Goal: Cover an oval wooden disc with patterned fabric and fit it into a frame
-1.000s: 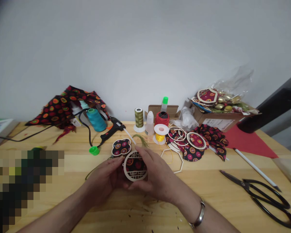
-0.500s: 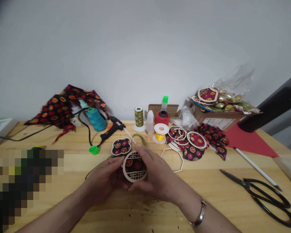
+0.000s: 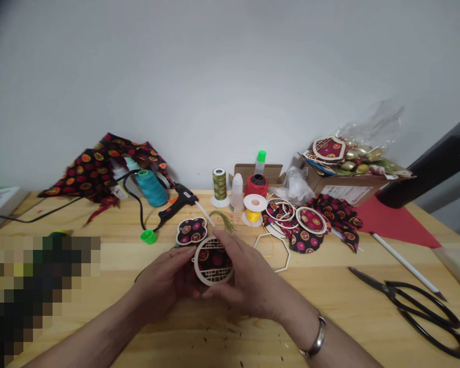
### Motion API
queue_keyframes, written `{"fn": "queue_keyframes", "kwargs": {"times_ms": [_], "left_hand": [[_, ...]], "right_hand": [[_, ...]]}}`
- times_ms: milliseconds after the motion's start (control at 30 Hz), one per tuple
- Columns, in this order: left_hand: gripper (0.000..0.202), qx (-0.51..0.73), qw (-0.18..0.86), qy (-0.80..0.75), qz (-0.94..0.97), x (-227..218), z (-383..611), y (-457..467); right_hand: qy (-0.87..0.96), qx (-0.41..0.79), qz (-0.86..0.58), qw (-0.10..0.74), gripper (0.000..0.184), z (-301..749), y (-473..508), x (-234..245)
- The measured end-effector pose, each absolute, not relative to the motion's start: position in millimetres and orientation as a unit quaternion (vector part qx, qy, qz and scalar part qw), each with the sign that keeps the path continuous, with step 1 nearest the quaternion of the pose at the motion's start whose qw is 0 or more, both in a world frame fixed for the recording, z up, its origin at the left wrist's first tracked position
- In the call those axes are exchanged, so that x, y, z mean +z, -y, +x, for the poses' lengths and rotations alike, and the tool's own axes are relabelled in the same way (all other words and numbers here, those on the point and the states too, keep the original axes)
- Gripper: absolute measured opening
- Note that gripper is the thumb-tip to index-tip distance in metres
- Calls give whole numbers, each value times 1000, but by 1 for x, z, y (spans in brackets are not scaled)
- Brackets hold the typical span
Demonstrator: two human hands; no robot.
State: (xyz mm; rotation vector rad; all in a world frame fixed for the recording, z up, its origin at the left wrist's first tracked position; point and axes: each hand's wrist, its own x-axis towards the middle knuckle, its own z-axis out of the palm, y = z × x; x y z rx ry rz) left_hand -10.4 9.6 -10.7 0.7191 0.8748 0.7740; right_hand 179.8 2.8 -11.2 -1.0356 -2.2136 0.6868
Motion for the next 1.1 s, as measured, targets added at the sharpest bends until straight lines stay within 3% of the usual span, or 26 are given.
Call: {"fn": "queue_keyframes", "kwargs": {"times_ms": [167,267,333,467,667,700,833,933,1100], "left_hand": [[27,376,752,-415,348,-14,-10,-10],[26,425,712,-458,321,-14,-11,-12],[24,468,673,-486,304,-12,-13,-15],[16,529,631,-486,293,-9,-17,-20],[17,506,661,-468,298,-10,-17,-17],[18,495,668,-467,300,-11,-16,-15],[19,468,682,-467,313,-13,-12,-11],[23,426,695,-451,364,-14,-11,-9],[28,334,712,-434,440,-14,-10,-6]], "right_hand": [[804,265,-411,338,79,181,0,-12],[761,201,-482,384,74,186,-3,-8],[740,157,-545,361,75,190,-6,-5],[763,145,-582,240,69,194,-8,-1],[830,202,-486,183,79,190,-1,-2],[830,204,-481,195,76,190,-2,-1],[741,262,-529,320,32,195,-12,1],[650,371,-555,363,35,195,-17,2],[602,497,-525,338,25,181,-12,-2]]}}
